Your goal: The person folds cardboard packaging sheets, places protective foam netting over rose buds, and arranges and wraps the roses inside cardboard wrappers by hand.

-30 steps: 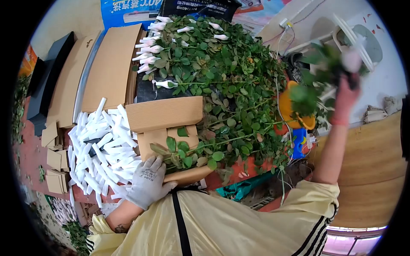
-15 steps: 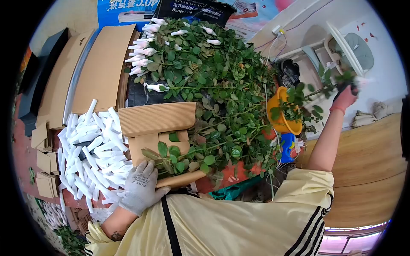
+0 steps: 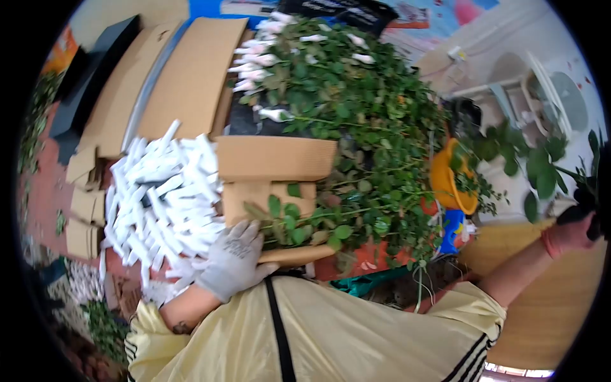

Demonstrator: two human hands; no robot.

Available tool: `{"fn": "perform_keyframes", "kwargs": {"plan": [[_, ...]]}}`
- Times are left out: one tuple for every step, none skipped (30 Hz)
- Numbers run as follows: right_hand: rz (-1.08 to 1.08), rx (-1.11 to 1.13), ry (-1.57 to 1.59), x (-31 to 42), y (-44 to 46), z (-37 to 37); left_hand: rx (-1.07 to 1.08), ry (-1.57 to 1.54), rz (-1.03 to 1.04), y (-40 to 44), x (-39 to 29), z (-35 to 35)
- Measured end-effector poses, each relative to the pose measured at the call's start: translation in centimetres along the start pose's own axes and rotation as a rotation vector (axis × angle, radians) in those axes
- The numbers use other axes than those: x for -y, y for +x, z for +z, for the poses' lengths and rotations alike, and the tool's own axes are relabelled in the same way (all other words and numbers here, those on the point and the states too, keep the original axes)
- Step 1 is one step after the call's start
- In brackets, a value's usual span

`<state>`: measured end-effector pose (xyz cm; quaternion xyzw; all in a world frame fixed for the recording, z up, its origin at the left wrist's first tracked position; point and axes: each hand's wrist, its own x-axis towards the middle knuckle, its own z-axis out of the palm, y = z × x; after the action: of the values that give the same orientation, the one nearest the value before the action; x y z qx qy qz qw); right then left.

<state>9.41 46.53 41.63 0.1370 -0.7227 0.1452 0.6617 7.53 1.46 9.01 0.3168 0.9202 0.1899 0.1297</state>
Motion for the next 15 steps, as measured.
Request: {"fn": "perform_keyframes", "kwargs": {"plan": [[0.017,0.067,0.045,2.1,-0.9,1.8,0.0,0.01,-0.007,-0.1,0.1,0.3],[0.084,0.077,0.181,5.0,-2.4,4.3,0.0,0.02,-0.005,-0.1,0.1,0.4],[0.077,0.274,0.036,5.7,-5.3,5.1,0.043,0.036,-0.019,-0.1,0.0,0.1],[0.061,0.468,-0.114,6.4,-8.2,5.7,0.043,0.042,-0.039,-0.2,0.1,0.1],[-0.034,0.744,-0.152,9.6,-10.3,8.4,0.049,0.053,-0.031,-0.2,0.1,0.3],[-0.146,1.04,-0.155,12.8,-12.3,11.1,0.053,0.063,-0.018,-0.2,0.2,0.3],[-0.241,1.309,-0.122,15.9,-14.3,13.8,0.082,0.075,-0.025,-0.1,0.1,0.2],[-0.372,1.381,-0.134,18.3,-17.6,15.4,0.085,0.072,-0.032,-0.1,0.0,0.1],[-0.507,1.447,-0.149,19.6,-21.3,16.8,0.091,0.069,-0.032,-0.1,0.0,-0.1],[-0.649,1.505,-0.16,19.5,-24.9,17.8,0.094,0.069,-0.036,-0.2,0.0,-0.2],[-0.605,1.525,-0.01,18.1,-29.9,18.5,0.046,0.069,-0.027,-0.2,0.3,0.6],[-0.497,1.812,-0.032,18.7,-30.9,19.5,0.043,0.07,-0.041,-0.3,0.3,0.7],[-0.45,1.666,0.037,17.6,-34.2,19.0,0.012,0.081,-0.039,-0.3,0.3,0.6],[-0.401,1.524,0.106,16.7,-36.9,18.5,-0.016,0.09,-0.038,-0.4,0.2,0.7],[-0.414,1.52,0.126,17.2,-36.1,19.2,-0.071,0.095,-0.051,-0.7,-0.1,0.3]]}}
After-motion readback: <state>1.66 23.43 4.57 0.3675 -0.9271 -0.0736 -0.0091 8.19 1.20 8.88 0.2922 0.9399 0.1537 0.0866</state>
